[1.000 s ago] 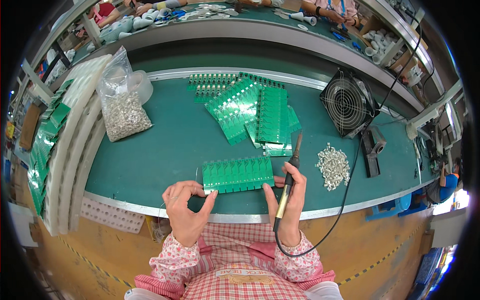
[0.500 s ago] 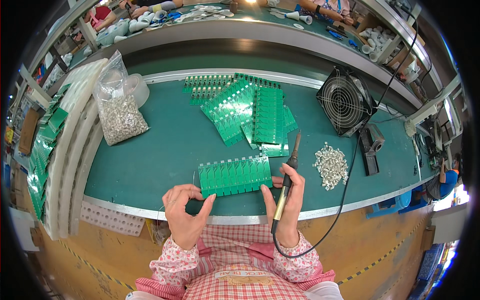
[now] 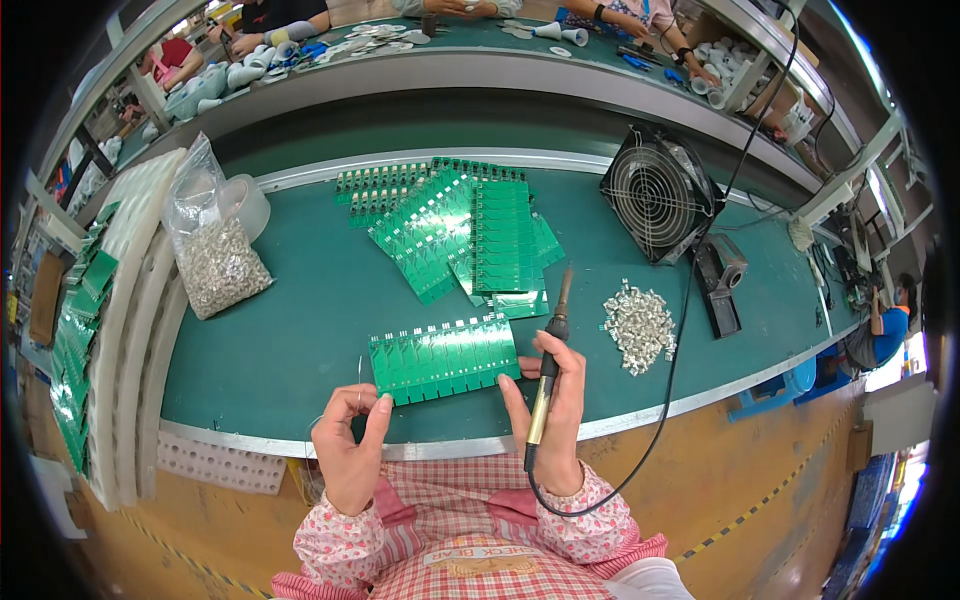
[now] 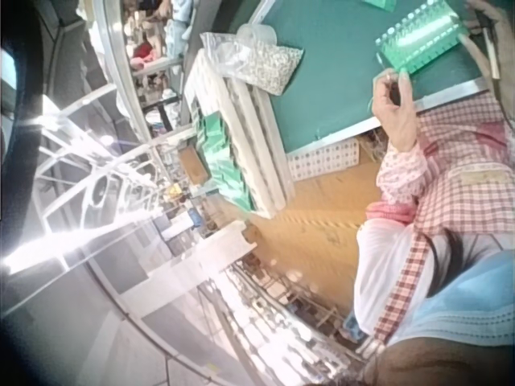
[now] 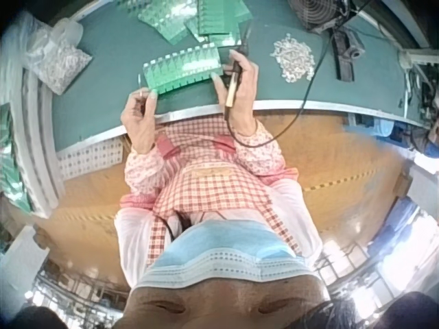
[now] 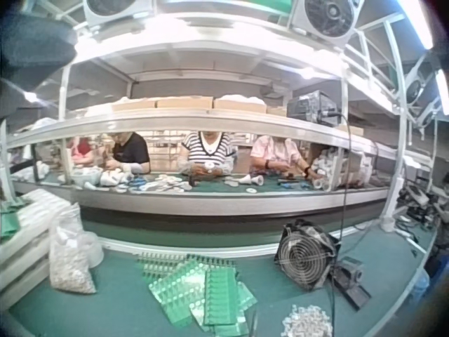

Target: The person solders connections on circuit board panels using a soldering iron and wire, sorts and stacks the panels, and then inserts small electronic components into a panel by hand.

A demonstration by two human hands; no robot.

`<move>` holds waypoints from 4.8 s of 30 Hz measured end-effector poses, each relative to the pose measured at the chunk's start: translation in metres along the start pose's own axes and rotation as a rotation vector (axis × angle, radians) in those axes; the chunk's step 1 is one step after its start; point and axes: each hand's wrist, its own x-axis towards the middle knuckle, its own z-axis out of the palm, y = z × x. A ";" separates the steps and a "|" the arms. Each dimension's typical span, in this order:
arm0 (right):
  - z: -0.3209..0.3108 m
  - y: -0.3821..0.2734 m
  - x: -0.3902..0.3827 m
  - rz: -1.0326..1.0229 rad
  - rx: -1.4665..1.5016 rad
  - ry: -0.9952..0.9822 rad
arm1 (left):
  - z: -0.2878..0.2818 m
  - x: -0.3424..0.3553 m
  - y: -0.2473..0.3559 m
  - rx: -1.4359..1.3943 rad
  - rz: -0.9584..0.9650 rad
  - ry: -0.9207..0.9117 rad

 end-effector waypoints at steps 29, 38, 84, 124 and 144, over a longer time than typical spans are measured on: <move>-0.283 0.026 0.054 0.285 0.086 0.385 | 0.079 0.049 0.023 -0.628 -0.449 -0.367; -0.260 0.096 0.074 0.395 0.163 0.360 | 0.029 0.019 0.013 -0.434 -0.343 -0.300; -0.049 0.049 0.108 0.399 0.090 -0.214 | 0.051 0.139 -0.012 0.459 0.581 0.059; 0.138 -0.030 0.085 0.699 0.745 -0.485 | -0.090 0.082 -0.004 0.260 0.180 0.469; 0.144 -0.024 0.135 0.192 0.053 -0.849 | -0.090 0.028 -0.024 0.708 0.283 0.283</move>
